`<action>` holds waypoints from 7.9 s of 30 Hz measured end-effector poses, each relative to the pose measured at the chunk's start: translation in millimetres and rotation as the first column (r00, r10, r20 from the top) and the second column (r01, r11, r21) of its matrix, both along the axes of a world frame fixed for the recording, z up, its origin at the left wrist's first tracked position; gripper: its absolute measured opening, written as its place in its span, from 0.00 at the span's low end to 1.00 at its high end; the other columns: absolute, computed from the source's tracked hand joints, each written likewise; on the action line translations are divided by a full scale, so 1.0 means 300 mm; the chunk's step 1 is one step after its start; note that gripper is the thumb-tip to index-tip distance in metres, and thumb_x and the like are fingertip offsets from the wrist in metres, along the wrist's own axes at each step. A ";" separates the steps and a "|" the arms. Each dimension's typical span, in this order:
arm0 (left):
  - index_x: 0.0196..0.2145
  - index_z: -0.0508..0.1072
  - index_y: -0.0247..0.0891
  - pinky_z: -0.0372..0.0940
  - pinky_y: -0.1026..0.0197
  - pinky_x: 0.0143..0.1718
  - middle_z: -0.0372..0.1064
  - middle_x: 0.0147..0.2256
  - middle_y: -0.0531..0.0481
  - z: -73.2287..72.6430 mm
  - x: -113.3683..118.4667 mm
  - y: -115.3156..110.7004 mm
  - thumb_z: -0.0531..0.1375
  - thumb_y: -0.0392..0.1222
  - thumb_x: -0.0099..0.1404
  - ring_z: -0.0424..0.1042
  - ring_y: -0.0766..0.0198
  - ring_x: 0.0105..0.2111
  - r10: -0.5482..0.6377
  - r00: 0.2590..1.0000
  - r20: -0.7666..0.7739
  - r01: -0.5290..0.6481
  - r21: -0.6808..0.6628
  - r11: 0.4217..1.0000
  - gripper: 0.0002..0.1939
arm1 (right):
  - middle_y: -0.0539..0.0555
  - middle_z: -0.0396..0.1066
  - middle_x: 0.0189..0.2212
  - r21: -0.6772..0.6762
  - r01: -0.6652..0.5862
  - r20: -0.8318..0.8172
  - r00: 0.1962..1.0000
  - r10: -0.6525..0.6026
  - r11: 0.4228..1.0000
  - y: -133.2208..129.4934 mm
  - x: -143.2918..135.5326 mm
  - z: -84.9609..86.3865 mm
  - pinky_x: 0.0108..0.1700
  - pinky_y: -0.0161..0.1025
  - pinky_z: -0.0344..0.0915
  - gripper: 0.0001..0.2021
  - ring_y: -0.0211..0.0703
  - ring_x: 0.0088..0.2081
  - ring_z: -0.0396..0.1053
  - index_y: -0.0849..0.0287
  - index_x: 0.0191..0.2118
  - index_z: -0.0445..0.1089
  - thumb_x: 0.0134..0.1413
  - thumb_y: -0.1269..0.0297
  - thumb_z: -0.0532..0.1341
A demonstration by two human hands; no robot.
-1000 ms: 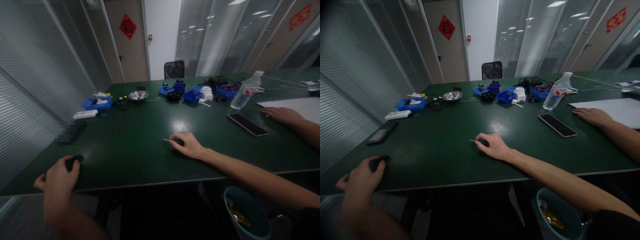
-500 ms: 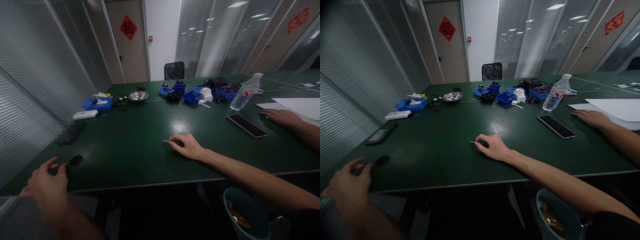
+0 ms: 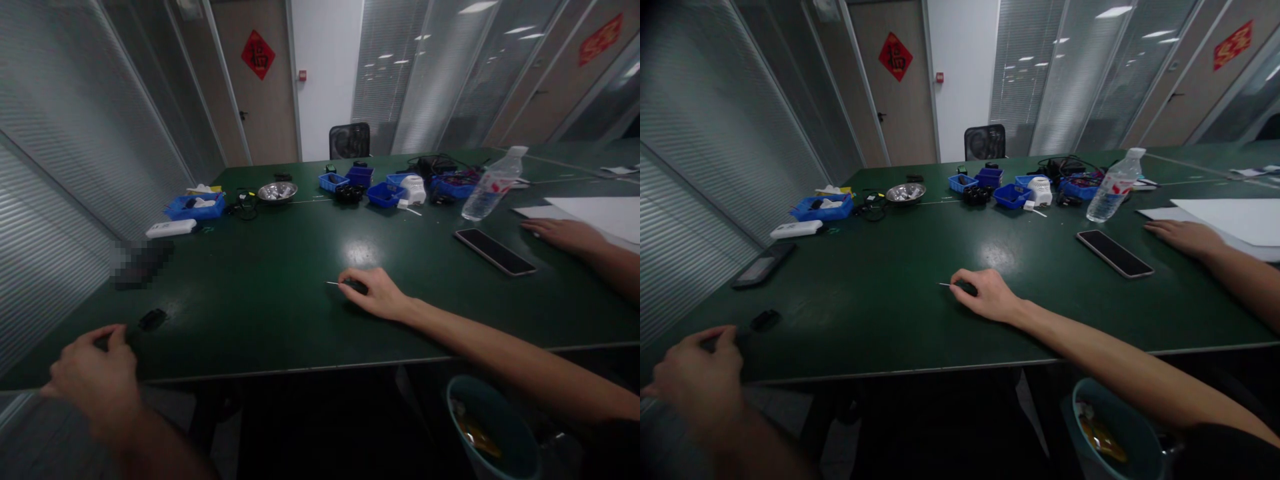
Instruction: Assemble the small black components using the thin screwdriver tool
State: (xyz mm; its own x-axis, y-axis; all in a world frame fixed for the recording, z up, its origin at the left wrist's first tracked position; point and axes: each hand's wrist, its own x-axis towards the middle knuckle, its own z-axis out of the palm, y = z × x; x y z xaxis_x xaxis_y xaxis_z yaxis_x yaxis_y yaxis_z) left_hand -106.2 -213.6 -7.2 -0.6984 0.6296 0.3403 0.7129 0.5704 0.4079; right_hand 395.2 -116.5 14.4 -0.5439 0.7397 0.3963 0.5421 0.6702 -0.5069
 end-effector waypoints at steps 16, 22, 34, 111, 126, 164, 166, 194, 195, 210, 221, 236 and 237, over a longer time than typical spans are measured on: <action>0.47 0.80 0.36 0.68 0.57 0.50 0.77 0.41 0.47 0.032 0.090 0.022 0.58 0.55 0.73 0.75 0.57 0.39 -0.180 0.976 -0.120 0.211 0.334 0.919 0.20 | 0.48 0.72 0.25 0.022 -0.019 0.018 1.000 0.019 1.000 0.002 -0.001 -0.009 0.30 0.36 0.57 0.14 0.36 0.24 0.64 0.58 0.47 0.76 0.73 0.54 0.59; 0.50 0.82 0.33 0.71 0.56 0.43 0.78 0.38 0.45 0.007 0.068 0.037 0.62 0.55 0.68 0.72 0.58 0.34 -0.110 0.993 0.051 0.077 0.435 0.897 0.23 | 0.48 0.72 0.25 0.022 -0.024 0.023 0.999 0.024 0.999 0.004 0.001 -0.014 0.30 0.36 0.57 0.14 0.36 0.23 0.65 0.58 0.47 0.76 0.73 0.53 0.59; 0.56 0.82 0.35 0.73 0.56 0.44 0.80 0.42 0.43 -0.018 0.042 0.049 0.65 0.52 0.66 0.77 0.55 0.37 -0.075 0.985 0.153 0.000 0.442 0.897 0.26 | 0.49 0.74 0.27 0.022 -0.037 0.026 0.999 0.037 0.999 0.005 0.001 -0.016 0.29 0.37 0.57 0.15 0.36 0.23 0.65 0.58 0.48 0.76 0.73 0.52 0.58; 0.40 0.77 0.38 0.59 0.57 0.41 0.69 0.32 0.49 0.002 0.007 0.074 0.56 0.51 0.68 0.66 0.54 0.33 0.068 0.997 0.025 -0.070 0.049 0.996 0.15 | 0.47 0.72 0.25 0.026 -0.063 0.049 0.997 0.062 0.998 -0.002 0.000 -0.001 0.30 0.36 0.56 0.13 0.35 0.23 0.64 0.59 0.48 0.76 0.72 0.56 0.59; 0.42 0.78 0.37 0.63 0.54 0.45 0.74 0.38 0.44 0.009 0.005 0.065 0.54 0.49 0.71 0.71 0.50 0.39 -0.018 0.999 0.036 0.016 0.038 0.999 0.17 | 0.48 0.72 0.25 0.022 -0.062 0.062 0.996 0.060 0.998 -0.002 -0.002 -0.001 0.30 0.36 0.56 0.14 0.35 0.23 0.64 0.59 0.48 0.76 0.72 0.56 0.59; 0.56 0.71 0.45 0.70 0.54 0.47 0.74 0.45 0.45 -0.002 0.812 0.087 0.59 0.34 0.71 0.75 0.59 0.42 -0.920 0.259 0.295 0.897 0.279 0.342 0.17 | 0.49 0.75 0.28 -0.010 -0.267 0.158 0.951 0.266 0.964 -0.017 -0.004 0.005 0.31 0.35 0.57 0.09 0.36 0.25 0.67 0.57 0.45 0.76 0.66 0.62 0.61; 0.57 0.71 0.46 0.70 0.53 0.48 0.75 0.45 0.45 0.003 0.811 0.086 0.59 0.35 0.71 0.75 0.59 0.43 -0.918 0.247 0.309 0.896 0.288 0.338 0.18 | 0.50 0.76 0.29 -0.011 -0.270 0.166 0.949 0.268 0.963 -0.017 -0.001 0.005 0.31 0.35 0.58 0.09 0.36 0.25 0.68 0.58 0.46 0.76 0.67 0.62 0.61; 0.62 0.69 0.43 0.69 0.56 0.49 0.76 0.46 0.49 0.037 0.822 0.082 0.60 0.34 0.71 0.74 0.62 0.42 -0.886 0.184 0.426 0.904 0.282 0.323 0.23 | 0.54 0.80 0.37 0.004 -0.350 0.251 0.907 0.338 0.937 -0.026 -0.011 0.008 0.34 0.36 0.58 0.13 0.38 0.31 0.73 0.58 0.51 0.73 0.75 0.57 0.56; 0.62 0.68 0.43 0.69 0.56 0.49 0.76 0.46 0.49 0.040 0.823 0.081 0.60 0.34 0.71 0.74 0.62 0.41 -0.884 0.181 0.430 0.905 0.280 0.321 0.23 | 0.54 0.80 0.37 0.008 -0.351 0.254 0.906 0.337 0.936 -0.027 -0.011 0.008 0.34 0.37 0.58 0.13 0.38 0.30 0.73 0.58 0.51 0.73 0.75 0.57 0.56; 0.65 0.67 0.44 0.69 0.54 0.52 0.75 0.47 0.49 0.048 0.828 0.076 0.59 0.36 0.73 0.75 0.61 0.44 -0.877 0.184 0.443 0.910 0.260 0.323 0.24 | 0.53 0.80 0.38 0.014 -0.384 0.258 0.893 0.368 0.923 -0.033 -0.009 0.012 0.34 0.37 0.58 0.13 0.37 0.32 0.73 0.58 0.52 0.72 0.76 0.56 0.55; 0.66 0.66 0.45 0.68 0.54 0.53 0.75 0.47 0.49 0.030 0.823 0.079 0.59 0.37 0.74 0.74 0.61 0.44 -0.889 0.186 0.418 0.916 0.253 0.311 0.25 | 0.53 0.80 0.38 0.031 -0.369 0.259 0.901 0.349 0.929 -0.031 -0.011 0.006 0.34 0.37 0.58 0.14 0.37 0.30 0.72 0.58 0.51 0.72 0.77 0.55 0.55; 0.70 0.62 0.44 0.69 0.53 0.52 0.74 0.46 0.47 0.058 0.826 0.069 0.59 0.37 0.73 0.74 0.60 0.43 -0.869 0.200 0.453 0.907 0.249 0.339 0.29 | 0.54 0.79 0.37 0.043 -0.276 0.270 0.929 0.255 0.960 -0.030 -0.013 0.004 0.34 0.38 0.57 0.14 0.39 0.29 0.70 0.58 0.52 0.71 0.77 0.55 0.54; 0.70 0.62 0.44 0.69 0.53 0.52 0.74 0.46 0.47 0.060 0.826 0.068 0.59 0.37 0.73 0.74 0.60 0.43 -0.869 0.199 0.454 0.907 0.251 0.338 0.29 | 0.54 0.79 0.37 0.036 -0.260 0.269 0.933 0.241 0.965 -0.029 -0.013 0.003 0.34 0.38 0.57 0.14 0.39 0.29 0.71 0.58 0.52 0.71 0.77 0.55 0.54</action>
State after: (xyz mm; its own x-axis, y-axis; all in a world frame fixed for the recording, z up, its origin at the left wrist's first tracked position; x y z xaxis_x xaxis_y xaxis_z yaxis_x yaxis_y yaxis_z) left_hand 141.8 -193.1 10.9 0.3057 0.9429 0.1320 0.5075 -0.2787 0.8153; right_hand 391.4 -125.2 15.5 -0.7986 0.5419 0.2618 0.4588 0.8297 -0.3179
